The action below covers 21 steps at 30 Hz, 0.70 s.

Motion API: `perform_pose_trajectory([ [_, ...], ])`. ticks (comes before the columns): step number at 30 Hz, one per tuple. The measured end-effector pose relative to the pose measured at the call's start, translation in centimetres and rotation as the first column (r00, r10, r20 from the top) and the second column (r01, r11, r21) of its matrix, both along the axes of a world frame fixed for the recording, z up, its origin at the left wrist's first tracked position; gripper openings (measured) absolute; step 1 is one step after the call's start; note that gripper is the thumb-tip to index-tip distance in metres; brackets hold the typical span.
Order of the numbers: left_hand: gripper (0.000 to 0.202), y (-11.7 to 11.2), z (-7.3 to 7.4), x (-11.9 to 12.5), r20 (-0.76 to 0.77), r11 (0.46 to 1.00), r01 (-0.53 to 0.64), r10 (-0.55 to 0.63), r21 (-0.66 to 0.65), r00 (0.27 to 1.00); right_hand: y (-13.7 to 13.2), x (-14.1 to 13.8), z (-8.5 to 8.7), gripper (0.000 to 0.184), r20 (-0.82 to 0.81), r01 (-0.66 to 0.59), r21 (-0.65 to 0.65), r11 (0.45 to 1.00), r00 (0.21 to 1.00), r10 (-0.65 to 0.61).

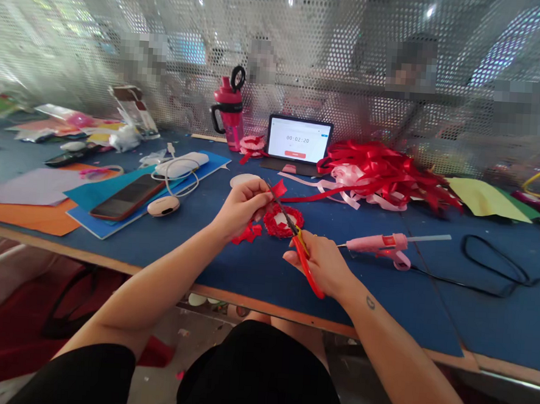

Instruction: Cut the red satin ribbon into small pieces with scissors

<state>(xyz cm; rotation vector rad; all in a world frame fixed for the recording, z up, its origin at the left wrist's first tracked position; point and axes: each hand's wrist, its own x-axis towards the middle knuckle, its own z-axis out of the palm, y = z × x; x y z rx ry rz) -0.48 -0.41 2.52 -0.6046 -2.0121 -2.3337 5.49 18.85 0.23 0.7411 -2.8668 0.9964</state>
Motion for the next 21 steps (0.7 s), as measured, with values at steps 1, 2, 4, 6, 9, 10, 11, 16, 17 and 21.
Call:
perform_pose_trajectory([
  [1, 0.011, 0.02, 0.03, 0.04, 0.0, 1.0, -0.001, 0.001, -0.006, 1.0, 0.01, -0.02, -0.04, 0.053, 0.011, -0.002, -0.003, 1.0, 1.0, 0.002],
  [2, 0.011, 0.04, 0.07, 0.08, -0.001, 1.0, -0.004, 0.004, -0.011, 1.0, 0.02, -0.04, -0.09, 0.051, 0.021, -0.004, -0.012, 1.0, 1.0, 0.004],
  [4, 0.011, 0.07, 0.13, 0.14, -0.002, 1.0, -0.011, 0.011, -0.021, 1.0, 0.06, -0.07, -0.25, 0.046, 0.045, -0.01, -0.053, 0.999, 0.999, 0.012],
  [6, 0.012, 0.1, 0.18, 0.18, -0.002, 1.0, -0.015, 0.015, -0.028, 1.0, 0.1, -0.08, -0.4, 0.042, 0.076, -0.012, -0.103, 0.995, 0.997, 0.02],
  [9, 0.013, 0.09, 0.21, 0.2, -0.002, 1.0, -0.008, 0.008, -0.023, 1.0, 0.16, -0.06, -0.54, 0.039, 0.1, -0.012, -0.139, 0.99, 0.995, 0.026],
  [10, 0.012, 0.07, 0.2, 0.19, 0.0, 1.0, -0.006, 0.006, -0.02, 1.0, 0.17, -0.04, -0.55, 0.038, 0.099, -0.014, -0.143, 0.99, 0.995, 0.028],
  [11, 0.012, 0.05, 0.18, 0.18, 0.002, 1.0, -0.003, 0.003, -0.02, 1.0, 0.17, -0.02, -0.55, 0.038, 0.096, -0.016, -0.149, 0.989, 0.995, 0.03],
  [16, 0.012, -0.02, 0.04, 0.12, 0.013, 0.999, 0.04, -0.04, -0.019, 0.999, 0.17, 0.03, -0.54, 0.041, 0.095, -0.021, -0.168, 0.986, 0.995, 0.037],
  [17, 0.012, -0.02, 0.02, 0.11, 0.015, 0.999, 0.05, -0.05, -0.019, 0.999, 0.18, 0.02, -0.57, 0.042, 0.1, -0.023, -0.17, 0.985, 0.994, 0.04],
  [21, 0.012, 0.0, 0.0, 0.11, 0.035, 0.998, 0.065, -0.064, -0.018, 0.997, 0.2, -0.06, -0.7, 0.052, 0.106, -0.022, -0.181, 0.983, 0.994, 0.041],
])
